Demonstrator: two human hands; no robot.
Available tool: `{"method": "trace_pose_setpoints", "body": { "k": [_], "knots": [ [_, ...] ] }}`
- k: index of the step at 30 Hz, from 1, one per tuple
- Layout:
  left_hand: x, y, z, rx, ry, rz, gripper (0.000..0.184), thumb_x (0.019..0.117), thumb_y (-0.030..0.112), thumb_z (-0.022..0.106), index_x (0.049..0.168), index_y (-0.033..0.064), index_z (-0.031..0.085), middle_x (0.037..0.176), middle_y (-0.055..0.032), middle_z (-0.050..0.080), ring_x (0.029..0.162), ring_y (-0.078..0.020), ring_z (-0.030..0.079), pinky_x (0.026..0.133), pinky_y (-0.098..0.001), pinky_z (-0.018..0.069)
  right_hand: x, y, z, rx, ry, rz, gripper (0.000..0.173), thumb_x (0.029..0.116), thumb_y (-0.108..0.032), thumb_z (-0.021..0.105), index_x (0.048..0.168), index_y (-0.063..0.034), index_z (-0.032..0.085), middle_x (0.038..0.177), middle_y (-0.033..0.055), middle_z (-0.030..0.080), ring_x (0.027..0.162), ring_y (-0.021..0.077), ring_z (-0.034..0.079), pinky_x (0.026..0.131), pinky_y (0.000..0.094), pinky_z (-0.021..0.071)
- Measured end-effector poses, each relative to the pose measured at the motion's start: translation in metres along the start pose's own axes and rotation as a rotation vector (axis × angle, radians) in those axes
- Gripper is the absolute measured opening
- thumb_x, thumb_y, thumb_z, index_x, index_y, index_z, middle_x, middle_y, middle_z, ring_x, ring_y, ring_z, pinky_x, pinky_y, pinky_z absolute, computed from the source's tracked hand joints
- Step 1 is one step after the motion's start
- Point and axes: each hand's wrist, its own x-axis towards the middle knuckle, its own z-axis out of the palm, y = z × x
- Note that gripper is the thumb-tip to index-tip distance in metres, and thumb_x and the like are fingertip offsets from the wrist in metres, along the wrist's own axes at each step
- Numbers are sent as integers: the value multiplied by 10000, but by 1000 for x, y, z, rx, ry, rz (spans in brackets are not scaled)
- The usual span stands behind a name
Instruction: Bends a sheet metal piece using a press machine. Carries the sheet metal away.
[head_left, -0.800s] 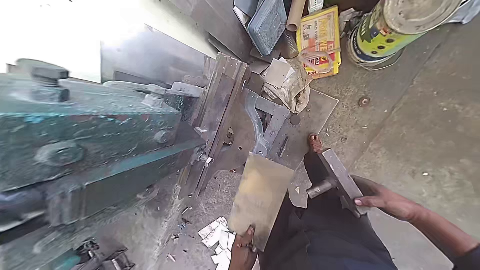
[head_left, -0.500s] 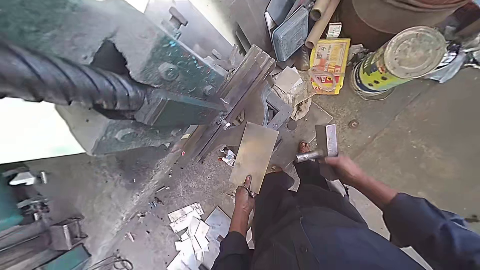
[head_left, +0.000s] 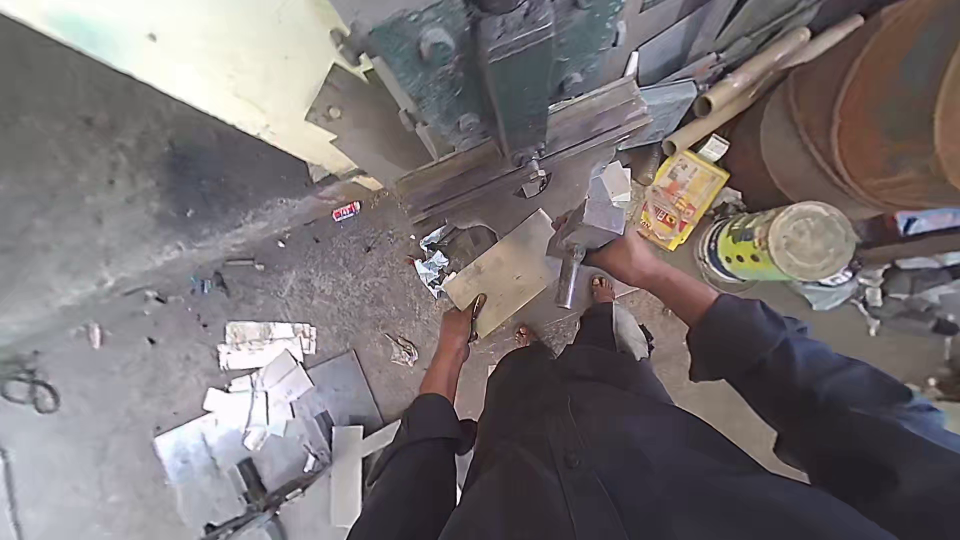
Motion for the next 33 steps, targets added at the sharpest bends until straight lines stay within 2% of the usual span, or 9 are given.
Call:
{"method": "trace_pose_setpoints", "body": {
  "k": [4,7,11,13,15,21,27,31,33],
  "knots": [
    [-3,-3,-7,-3,28,49,424,929,388,772,1082,8,665,871,-77,727,710,-138,691,636,-330,576,45,-5,2,-44,-15,-209,550,711,39,860,1210,6,631,1126,48,737,1079,88,699,993,301,591],
    [-12,-17,-7,-16,28,28,443,945,384,754,1125,-12,666,929,-113,728,780,-166,698,727,-371,587,61,-1,1,-131,-48,-248,614,693,-2,886,1239,20,605,1158,78,719,1117,118,687,1019,336,583],
    [-11,-16,-1,-31,49,-4,432,940,400,755,1060,-7,677,885,-98,716,730,-142,663,683,-346,551,79,16,2,-339,-103,-309,444,758,-42,855,1160,-4,672,1078,68,742,1039,93,704,965,333,591],
    [-12,-20,2,-45,40,-18,441,940,410,753,1065,-6,677,890,-96,708,729,-137,648,681,-344,540,76,28,1,-413,-169,-347,393,808,-17,806,1184,-6,693,1084,113,750,1014,155,722,933,395,589],
    [-13,-19,1,-62,45,-18,431,938,400,757,1072,-3,681,905,-97,716,739,-135,655,690,-344,542,75,31,6,-395,-193,-389,458,816,18,795,1261,-6,686,1155,88,751,1058,102,717,978,331,588],
    [-14,-22,2,-82,32,6,391,940,369,762,1043,3,672,856,-70,702,688,-97,636,640,-300,525,62,20,8,-414,52,-91,525,730,8,884,1199,33,650,1084,121,731,1029,143,704,951,379,581],
    [1,-28,-14,-9,11,52,411,953,397,738,1055,3,679,869,-99,692,702,-142,620,666,-351,529,43,-9,-18,-492,127,-200,592,768,-71,885,1285,10,608,1176,127,707,1124,171,681,1009,429,555],
    [13,-15,-29,30,4,91,377,952,387,736,1033,23,682,821,-68,682,647,-109,591,615,-318,504,38,-29,-5,-518,124,-292,451,810,-86,853,1212,-30,654,1096,59,726,1047,84,697,960,345,584],
    [15,-2,-36,39,-17,91,364,956,343,735,1055,-2,679,873,-107,701,718,-152,644,695,-375,549,49,-8,11,-537,125,-276,396,815,-119,839,1164,-13,684,1076,76,743,1040,99,705,963,351,584]
  ]
}}
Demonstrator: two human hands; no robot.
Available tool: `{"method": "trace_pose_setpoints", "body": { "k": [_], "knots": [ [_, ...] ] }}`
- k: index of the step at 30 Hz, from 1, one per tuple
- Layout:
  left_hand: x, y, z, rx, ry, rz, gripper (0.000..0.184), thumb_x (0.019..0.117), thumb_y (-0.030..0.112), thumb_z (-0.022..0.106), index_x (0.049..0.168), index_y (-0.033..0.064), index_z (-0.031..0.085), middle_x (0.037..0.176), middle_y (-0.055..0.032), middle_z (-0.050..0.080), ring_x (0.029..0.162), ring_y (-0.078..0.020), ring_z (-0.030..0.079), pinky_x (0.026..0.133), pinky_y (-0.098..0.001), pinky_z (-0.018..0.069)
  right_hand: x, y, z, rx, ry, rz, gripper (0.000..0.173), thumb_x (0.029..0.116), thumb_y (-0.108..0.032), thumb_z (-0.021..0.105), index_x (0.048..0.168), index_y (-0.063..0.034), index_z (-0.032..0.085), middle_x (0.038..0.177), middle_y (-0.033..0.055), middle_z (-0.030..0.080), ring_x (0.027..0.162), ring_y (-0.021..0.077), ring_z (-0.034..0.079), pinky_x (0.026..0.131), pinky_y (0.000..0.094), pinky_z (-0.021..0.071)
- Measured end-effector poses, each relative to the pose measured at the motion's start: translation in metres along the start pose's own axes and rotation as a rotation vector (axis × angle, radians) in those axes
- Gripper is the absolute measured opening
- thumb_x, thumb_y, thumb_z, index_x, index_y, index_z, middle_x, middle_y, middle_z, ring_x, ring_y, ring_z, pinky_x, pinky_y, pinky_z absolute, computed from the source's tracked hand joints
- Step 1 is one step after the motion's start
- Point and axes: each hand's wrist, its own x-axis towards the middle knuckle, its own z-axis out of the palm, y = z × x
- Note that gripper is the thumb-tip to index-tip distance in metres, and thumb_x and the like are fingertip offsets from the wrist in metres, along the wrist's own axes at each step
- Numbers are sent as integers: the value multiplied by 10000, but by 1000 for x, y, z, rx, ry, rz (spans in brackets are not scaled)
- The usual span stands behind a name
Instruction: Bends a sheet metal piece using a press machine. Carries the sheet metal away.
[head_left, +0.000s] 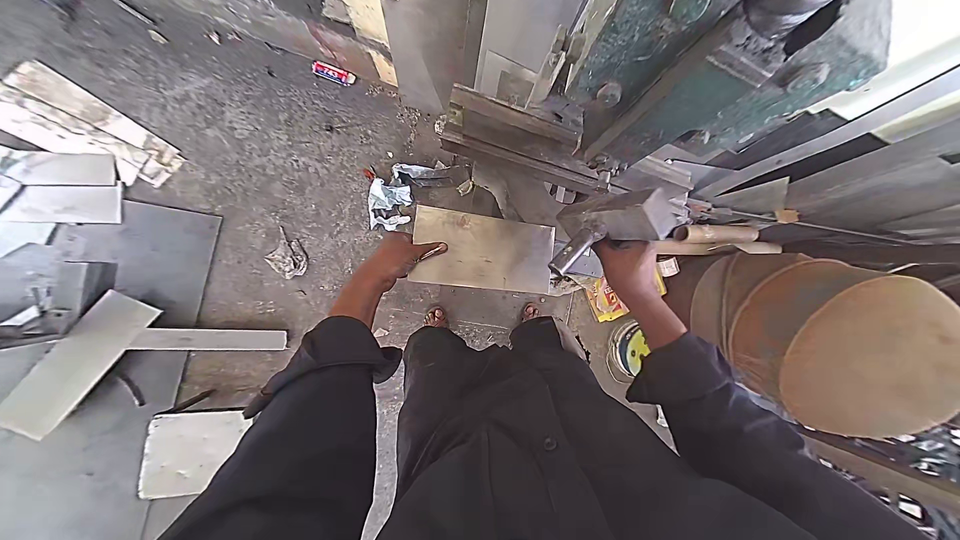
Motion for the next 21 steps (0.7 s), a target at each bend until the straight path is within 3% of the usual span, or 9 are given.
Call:
{"method": "trace_pose_setpoints", "body": {
  "k": [2,3,6,9,13,16,17,20,21],
  "knots": [
    [8,5,-6,19,-25,-7,393,950,344,743,1078,-23,680,922,-148,718,788,-204,683,772,-440,571,7,22,30,-50,-32,34,389,811,-132,846,1134,20,693,1060,122,757,1040,158,728,974,385,588],
    [7,7,-6,40,-40,-16,405,954,354,735,1092,-22,668,938,-151,708,806,-210,675,784,-446,563,7,30,37,-111,-44,43,404,814,-153,845,1136,43,697,1064,165,757,1049,227,733,979,448,572],
    [13,10,-10,18,-42,-5,444,954,355,741,1099,-57,659,971,-197,706,852,-267,687,820,-501,563,14,17,35,-188,-118,135,461,865,-173,829,1215,61,641,1097,235,720,1075,349,698,973,562,530],
    [12,4,-11,-36,-61,9,445,940,364,755,1112,-38,672,964,-174,726,843,-245,709,823,-475,582,2,3,26,-118,-77,196,501,841,-118,843,1259,41,618,1138,198,717,1098,282,698,993,511,545],
    [9,-2,-15,-82,-53,-5,399,955,333,742,1110,-29,674,954,-154,718,818,-211,687,797,-449,569,-16,-20,7,-12,31,48,434,823,-33,821,1220,-7,648,1101,74,726,1042,98,700,950,355,591],
    [14,-3,-19,-83,-52,7,381,947,330,748,1082,-20,682,917,-133,722,772,-184,687,756,-414,577,-15,-36,5,-68,63,35,326,872,-63,780,1171,-4,665,1054,70,725,994,78,697,921,331,583],
    [15,-4,-21,-77,-59,8,381,951,331,745,1088,-20,683,925,-137,721,782,-191,685,765,-422,573,-13,-36,11,-98,52,62,337,887,-93,781,1190,-8,659,1064,78,726,1004,94,703,930,344,585],
    [18,-3,-23,-58,-72,-2,406,950,346,745,1119,-17,681,964,-158,726,832,-221,702,806,-455,581,-6,-4,43,-180,-19,147,475,912,-163,786,1301,25,587,1151,206,706,1108,311,685,989,537,532],
    [17,-5,-21,-55,-82,-4,409,951,345,744,1124,-19,678,970,-163,724,838,-229,700,808,-460,577,-6,9,50,-215,-38,120,517,920,-162,777,1342,27,547,1169,226,697,1126,352,679,993,561,532]
  ]
}}
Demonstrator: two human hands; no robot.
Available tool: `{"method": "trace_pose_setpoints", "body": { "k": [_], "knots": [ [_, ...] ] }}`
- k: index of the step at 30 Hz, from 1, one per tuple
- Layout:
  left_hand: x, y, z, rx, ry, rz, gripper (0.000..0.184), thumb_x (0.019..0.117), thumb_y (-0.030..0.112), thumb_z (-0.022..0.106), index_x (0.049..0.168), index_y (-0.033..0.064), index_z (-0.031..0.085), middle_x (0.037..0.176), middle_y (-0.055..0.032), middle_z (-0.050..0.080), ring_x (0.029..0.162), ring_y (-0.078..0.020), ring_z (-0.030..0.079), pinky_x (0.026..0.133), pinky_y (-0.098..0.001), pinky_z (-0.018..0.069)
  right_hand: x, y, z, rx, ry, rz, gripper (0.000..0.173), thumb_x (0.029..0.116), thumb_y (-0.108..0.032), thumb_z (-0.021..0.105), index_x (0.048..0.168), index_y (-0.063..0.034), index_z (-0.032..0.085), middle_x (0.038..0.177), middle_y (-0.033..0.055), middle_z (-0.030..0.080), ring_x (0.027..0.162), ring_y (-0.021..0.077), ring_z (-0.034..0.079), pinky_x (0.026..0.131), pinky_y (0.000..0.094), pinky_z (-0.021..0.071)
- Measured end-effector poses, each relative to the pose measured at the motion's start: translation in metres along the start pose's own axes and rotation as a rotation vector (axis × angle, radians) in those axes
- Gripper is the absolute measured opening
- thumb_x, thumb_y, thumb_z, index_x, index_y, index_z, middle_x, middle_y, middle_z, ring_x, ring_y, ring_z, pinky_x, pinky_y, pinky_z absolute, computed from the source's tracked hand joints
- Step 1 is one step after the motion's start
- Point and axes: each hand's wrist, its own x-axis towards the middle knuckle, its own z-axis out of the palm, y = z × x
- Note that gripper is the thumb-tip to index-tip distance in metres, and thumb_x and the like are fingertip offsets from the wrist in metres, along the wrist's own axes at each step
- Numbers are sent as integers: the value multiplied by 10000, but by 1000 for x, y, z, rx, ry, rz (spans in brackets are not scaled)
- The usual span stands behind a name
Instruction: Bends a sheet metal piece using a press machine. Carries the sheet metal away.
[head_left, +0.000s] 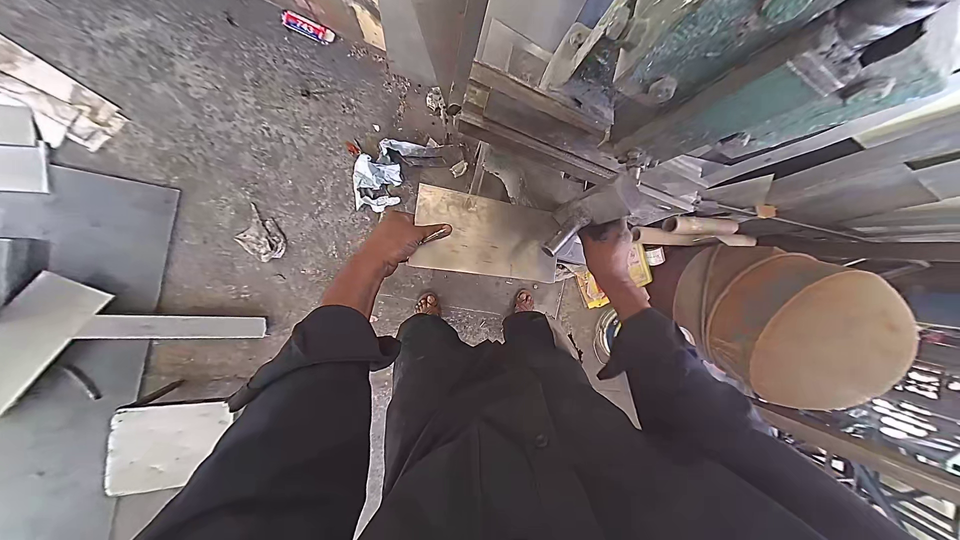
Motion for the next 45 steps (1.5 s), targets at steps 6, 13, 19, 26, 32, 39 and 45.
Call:
{"method": "trace_pose_setpoints", "body": {
  "k": [6,13,19,26,32,39,45],
  "knots": [
    [3,0,-4,35,34,26,438,917,373,783,1086,-21,696,986,-176,727,888,-268,707,861,-514,563,17,-13,1,20,3,105,570,842,-236,835,1306,-4,600,1151,145,727,1127,219,693,1031,458,532],
    [-13,-6,-7,-54,44,-11,390,928,330,775,1072,-22,689,939,-152,722,828,-218,698,815,-460,572,-18,-33,-36,204,123,64,501,869,-80,795,1300,8,556,1137,79,700,1072,104,685,978,357,571],
    [-6,-5,-3,-35,28,-16,392,934,341,764,1075,-15,682,933,-144,719,815,-204,695,802,-443,576,13,-10,2,-58,-11,66,412,901,-195,774,1231,19,653,1166,181,720,1156,266,679,1047,492,511],
    [-10,-2,-4,-40,31,-26,405,936,344,762,1078,-25,674,950,-160,710,840,-223,685,819,-459,565,21,-4,-3,-214,-97,77,454,949,-269,730,1284,24,639,1237,235,691,1225,360,642,1077,555,468],
    [-17,-8,2,-69,48,-23,382,932,344,769,1059,-9,695,918,-140,726,793,-207,697,783,-445,578,24,-15,-5,-205,-186,377,475,960,-348,719,1298,-26,633,1190,205,707,1118,359,692,1004,590,521],
    [-19,-3,-1,-41,55,-19,423,917,377,783,1053,-13,693,921,-146,721,789,-220,685,757,-451,568,1,-49,-6,1121,-149,840,347,1078,-223,349,1386,-85,430,1305,213,630,1141,368,677,932,535,582],
    [-15,-7,0,-29,33,-29,458,907,382,794,1079,-27,684,973,-178,720,864,-263,701,830,-511,567,2,-90,26,991,51,893,283,1034,-202,538,1288,-120,442,904,65,590,682,173,613,581,351,550]
  ]
}}
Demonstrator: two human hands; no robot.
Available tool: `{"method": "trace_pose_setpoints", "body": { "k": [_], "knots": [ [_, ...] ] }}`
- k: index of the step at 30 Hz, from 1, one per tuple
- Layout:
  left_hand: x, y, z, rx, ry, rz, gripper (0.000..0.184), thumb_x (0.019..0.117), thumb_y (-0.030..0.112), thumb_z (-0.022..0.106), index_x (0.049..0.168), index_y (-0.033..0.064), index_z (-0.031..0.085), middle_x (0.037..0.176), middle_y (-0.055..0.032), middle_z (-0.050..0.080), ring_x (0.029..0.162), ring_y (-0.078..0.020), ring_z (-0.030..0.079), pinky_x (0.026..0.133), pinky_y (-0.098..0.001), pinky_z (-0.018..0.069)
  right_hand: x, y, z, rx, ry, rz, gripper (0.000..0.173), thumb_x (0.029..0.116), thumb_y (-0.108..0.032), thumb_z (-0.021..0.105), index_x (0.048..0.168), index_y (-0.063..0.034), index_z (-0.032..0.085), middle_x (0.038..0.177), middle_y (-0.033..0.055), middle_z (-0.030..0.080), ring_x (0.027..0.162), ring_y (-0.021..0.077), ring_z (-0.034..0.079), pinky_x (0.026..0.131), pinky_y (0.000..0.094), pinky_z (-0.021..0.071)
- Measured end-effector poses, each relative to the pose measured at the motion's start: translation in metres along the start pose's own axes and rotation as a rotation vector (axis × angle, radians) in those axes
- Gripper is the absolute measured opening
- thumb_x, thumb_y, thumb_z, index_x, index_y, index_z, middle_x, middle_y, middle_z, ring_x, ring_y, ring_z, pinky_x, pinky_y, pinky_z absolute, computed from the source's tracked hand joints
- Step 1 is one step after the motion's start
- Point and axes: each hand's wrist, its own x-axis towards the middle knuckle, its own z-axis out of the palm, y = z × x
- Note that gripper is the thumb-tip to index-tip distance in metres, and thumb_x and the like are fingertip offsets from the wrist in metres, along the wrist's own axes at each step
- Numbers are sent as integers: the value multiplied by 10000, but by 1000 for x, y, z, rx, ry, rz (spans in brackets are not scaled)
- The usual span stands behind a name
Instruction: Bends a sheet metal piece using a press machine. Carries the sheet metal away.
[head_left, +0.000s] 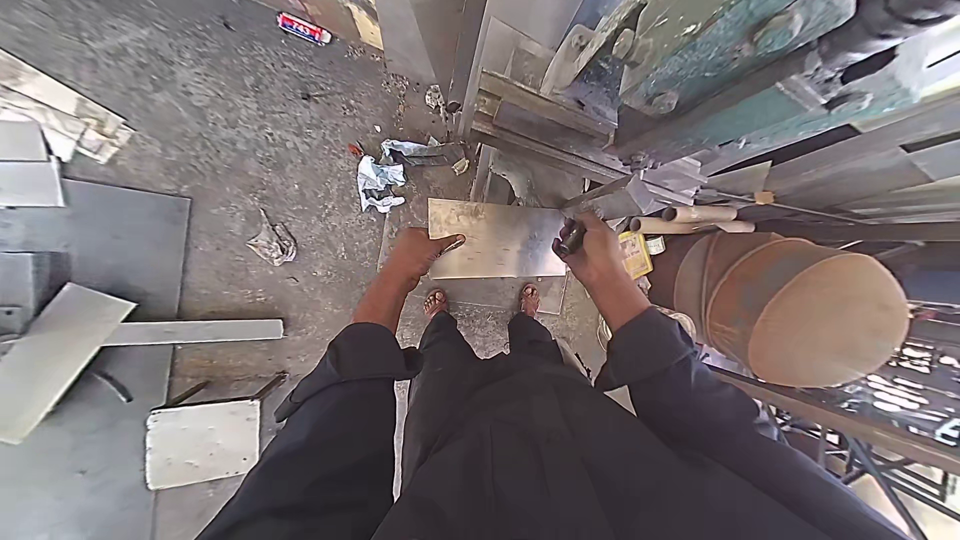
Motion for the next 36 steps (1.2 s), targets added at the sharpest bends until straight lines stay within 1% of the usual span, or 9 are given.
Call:
{"method": "trace_pose_setpoints", "body": {
  "k": [3,12,15,17,18,23,26,31,36],
  "knots": [
    [0,0,1,-4,-7,25,435,915,384,785,1064,-14,691,965,-167,727,859,-255,708,819,-504,571,12,9,-17,-332,72,-193,314,1034,-289,639,1245,-107,495,743,2,444,482,92,404,424,251,391],
    [2,-4,6,-67,-4,9,415,928,350,775,1082,-23,678,958,-150,720,840,-217,697,816,-462,574,-8,-16,-72,-683,-109,-488,349,1041,-380,616,1276,-143,513,658,17,445,437,147,410,418,338,424],
    [4,-6,6,-66,-1,11,416,932,348,769,1103,-19,673,969,-139,722,851,-205,703,829,-448,584,6,-21,-58,-908,-79,-637,483,1012,-387,652,1364,-87,516,879,94,628,667,209,618,643,436,556],
    [6,-6,8,-52,8,8,433,928,359,773,1088,-30,668,958,-157,709,846,-226,687,823,-472,566,19,-12,-46,-1067,-69,-602,559,1024,-352,645,1437,-21,469,1117,189,692,1009,292,702,932,510,555],
    [7,-6,8,-47,15,14,439,922,364,779,1077,-31,671,953,-162,709,846,-234,690,826,-480,567,26,-8,-41,-1108,-67,-564,571,1031,-334,641,1447,5,447,1176,221,683,1101,322,690,999,526,526],
    [7,-6,7,-51,14,26,428,922,363,780,1090,-20,688,980,-165,725,884,-247,707,863,-502,570,31,-12,-47,-981,-91,-587,518,1016,-268,657,1446,-62,455,990,145,660,753,243,651,733,464,562],
    [11,-3,5,-64,4,15,429,923,361,780,1099,-18,685,989,-157,722,890,-232,703,866,-485,570,19,-17,-48,-909,-94,-693,456,1016,-330,649,1368,-85,496,876,80,624,643,185,616,631,418,565],
    [20,2,2,-84,22,29,457,923,388,774,1097,-24,675,982,-163,714,873,-235,694,840,-487,568,30,-6,-41,-1104,-73,-571,573,1044,-345,605,1485,-35,409,1180,204,672,1062,318,685,951,537,544],
    [21,4,-10,-69,4,30,469,927,395,767,1142,-11,673,1026,-165,714,916,-244,700,872,-493,571,20,-14,-27,-1011,-131,-655,538,1013,-303,657,1449,-67,449,1057,137,666,826,220,672,787,446,576]
  ]
}}
